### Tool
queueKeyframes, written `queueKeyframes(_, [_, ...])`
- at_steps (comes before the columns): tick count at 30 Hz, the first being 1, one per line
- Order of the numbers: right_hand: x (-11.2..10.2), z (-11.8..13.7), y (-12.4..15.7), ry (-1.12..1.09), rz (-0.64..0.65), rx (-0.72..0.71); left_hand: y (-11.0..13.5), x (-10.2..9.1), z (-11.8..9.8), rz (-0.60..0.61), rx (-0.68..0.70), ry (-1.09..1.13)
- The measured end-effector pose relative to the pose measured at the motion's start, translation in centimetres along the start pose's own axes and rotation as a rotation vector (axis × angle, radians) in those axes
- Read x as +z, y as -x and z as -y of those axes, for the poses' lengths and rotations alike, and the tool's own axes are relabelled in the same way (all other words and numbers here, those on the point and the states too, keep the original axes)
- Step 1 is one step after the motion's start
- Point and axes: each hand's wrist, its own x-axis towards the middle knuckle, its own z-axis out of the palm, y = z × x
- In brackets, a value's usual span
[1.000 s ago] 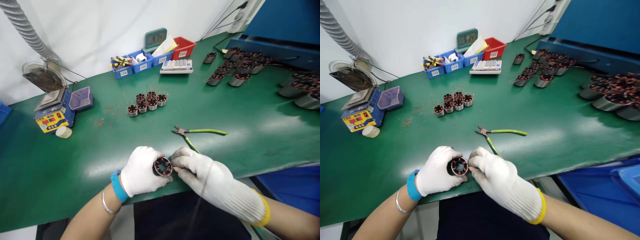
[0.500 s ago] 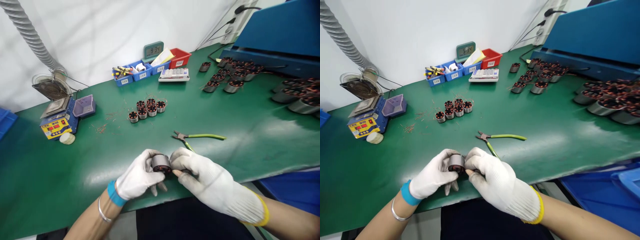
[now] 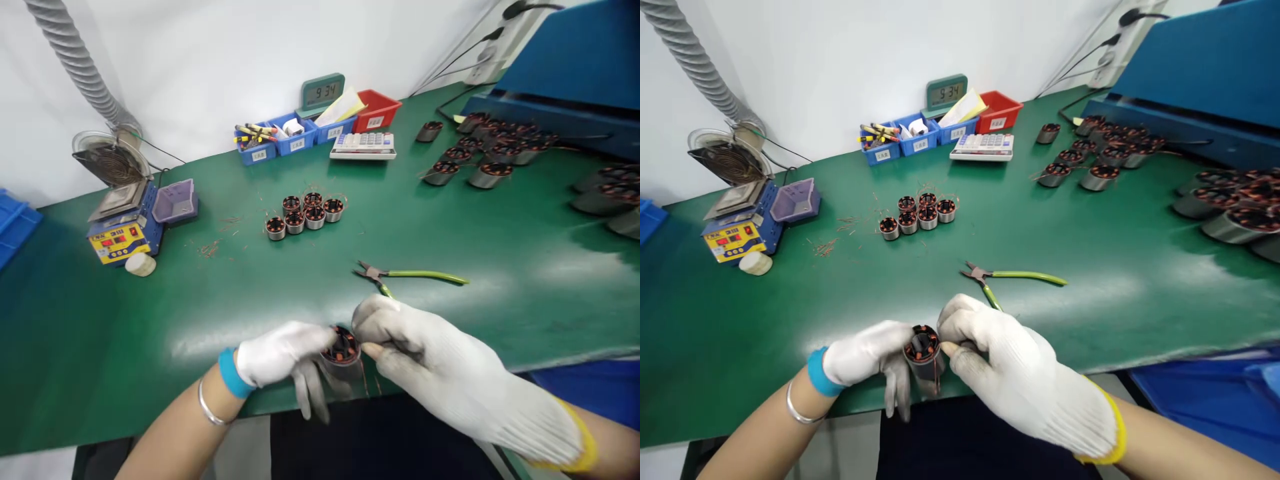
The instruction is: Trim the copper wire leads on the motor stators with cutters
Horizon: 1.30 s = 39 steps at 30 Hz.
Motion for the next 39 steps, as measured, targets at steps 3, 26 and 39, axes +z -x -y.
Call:
queueKeyframes(3, [0.1, -0.6, -0.5, 0.089, -0.007, 0.077, -0.3, 0.1, -0.3, -0.057, -0.03, 0.066])
queueKeyframes(26, [1.1, -3.7, -1.7, -0.01, -0.221, 0.214, -1.5, 0.8, 0.6, -0.536, 0.122, -1.264])
queueKeyframes(39, [0.2, -4.0, -2.2, 0.31, 0.194, -0.098, -0.6, -0.2, 0.0, -0.514, 0.203, -1.223])
